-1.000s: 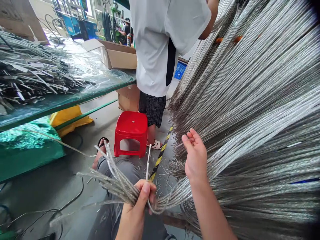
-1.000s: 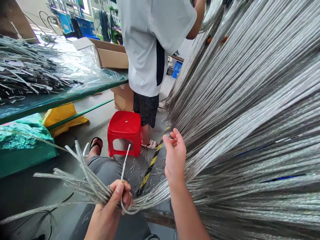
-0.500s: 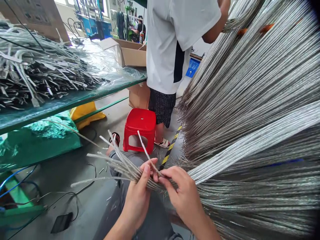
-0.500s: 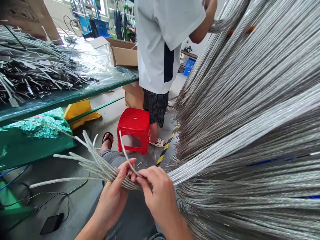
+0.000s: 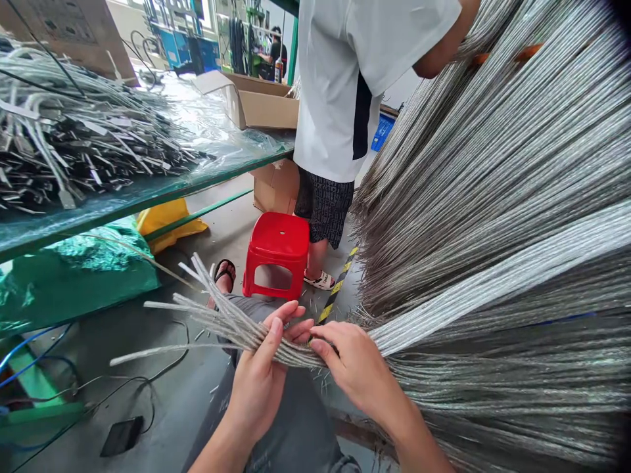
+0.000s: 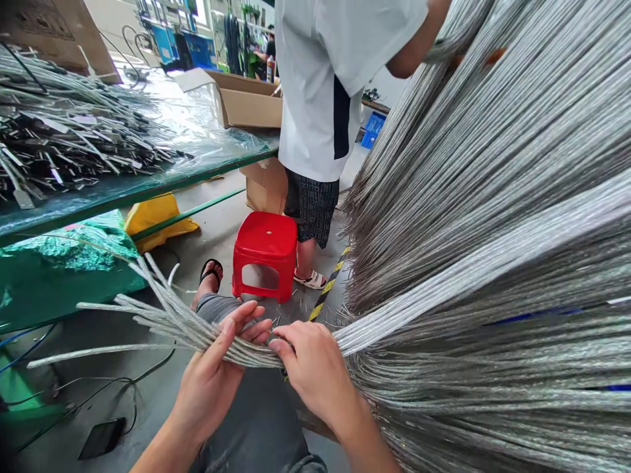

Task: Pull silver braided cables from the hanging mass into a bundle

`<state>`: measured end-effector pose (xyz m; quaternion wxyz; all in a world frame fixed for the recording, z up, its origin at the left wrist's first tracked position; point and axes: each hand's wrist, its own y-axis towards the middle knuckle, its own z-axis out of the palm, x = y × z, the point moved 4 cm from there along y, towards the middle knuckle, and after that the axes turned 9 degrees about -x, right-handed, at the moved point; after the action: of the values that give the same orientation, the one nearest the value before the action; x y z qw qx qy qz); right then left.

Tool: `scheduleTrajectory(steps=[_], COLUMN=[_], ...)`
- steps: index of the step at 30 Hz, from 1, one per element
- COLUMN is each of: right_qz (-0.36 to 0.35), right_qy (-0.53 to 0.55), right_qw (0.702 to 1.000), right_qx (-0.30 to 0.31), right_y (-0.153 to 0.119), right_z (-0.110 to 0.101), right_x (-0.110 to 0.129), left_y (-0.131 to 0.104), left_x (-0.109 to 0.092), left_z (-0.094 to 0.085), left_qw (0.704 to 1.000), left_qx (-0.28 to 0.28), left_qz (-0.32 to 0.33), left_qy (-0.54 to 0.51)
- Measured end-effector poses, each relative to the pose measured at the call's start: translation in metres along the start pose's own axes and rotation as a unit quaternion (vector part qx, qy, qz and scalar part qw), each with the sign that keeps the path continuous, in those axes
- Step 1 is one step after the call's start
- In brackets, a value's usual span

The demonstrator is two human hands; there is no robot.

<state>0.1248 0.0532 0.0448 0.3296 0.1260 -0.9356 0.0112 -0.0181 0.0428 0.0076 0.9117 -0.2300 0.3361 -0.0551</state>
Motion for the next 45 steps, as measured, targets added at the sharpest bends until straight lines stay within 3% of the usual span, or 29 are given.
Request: scheduleTrajectory(steps=[4,9,13,21,29,37,45], right_qz=[0.014,0.074,0.098,0.063,0.031,0.032,0.032], right_qy=[0.05,0.038,0.093,0.121,0.265,0.315,0.301], right_qw=[0.998,0.995,0.987,0.987,0.96,0.937,0.928], right_qx=[0.025,-0.053,-0.09,-0.08,-0.09,-0.145,-0.216], right_y=[-0.005,-0.009,-0.013,-0.016,-0.014,0.003,0.002], right_z=[0.001,0.008,0.012,0.009,0.001,-0.013,-0.013], right_x=[0.008,0.0,-0.006,-0.003,0.006,0.017,0.015], left_y=[0.003,0.001,0.001,-0.002,-0.005,-0.008,-0.007], left_x=[-0.006,-0.002,0.005,0.018,0.006,0.013,0.01], left_z=[0.001,0.006,0.007,0.008,0.011,0.005,0.006], left_qw=[1.0,1.0,0.999,0.995,0.987,0.968,0.966], left_qx=[-0.005,0.004,0.002,0.021,0.042,0.106,0.066], left_qz=[0.015,0.016,0.039,0.056,0.096,0.11,0.126], left_qy=[0.007,0.012,0.032,0.084,0.121,0.199,0.215])
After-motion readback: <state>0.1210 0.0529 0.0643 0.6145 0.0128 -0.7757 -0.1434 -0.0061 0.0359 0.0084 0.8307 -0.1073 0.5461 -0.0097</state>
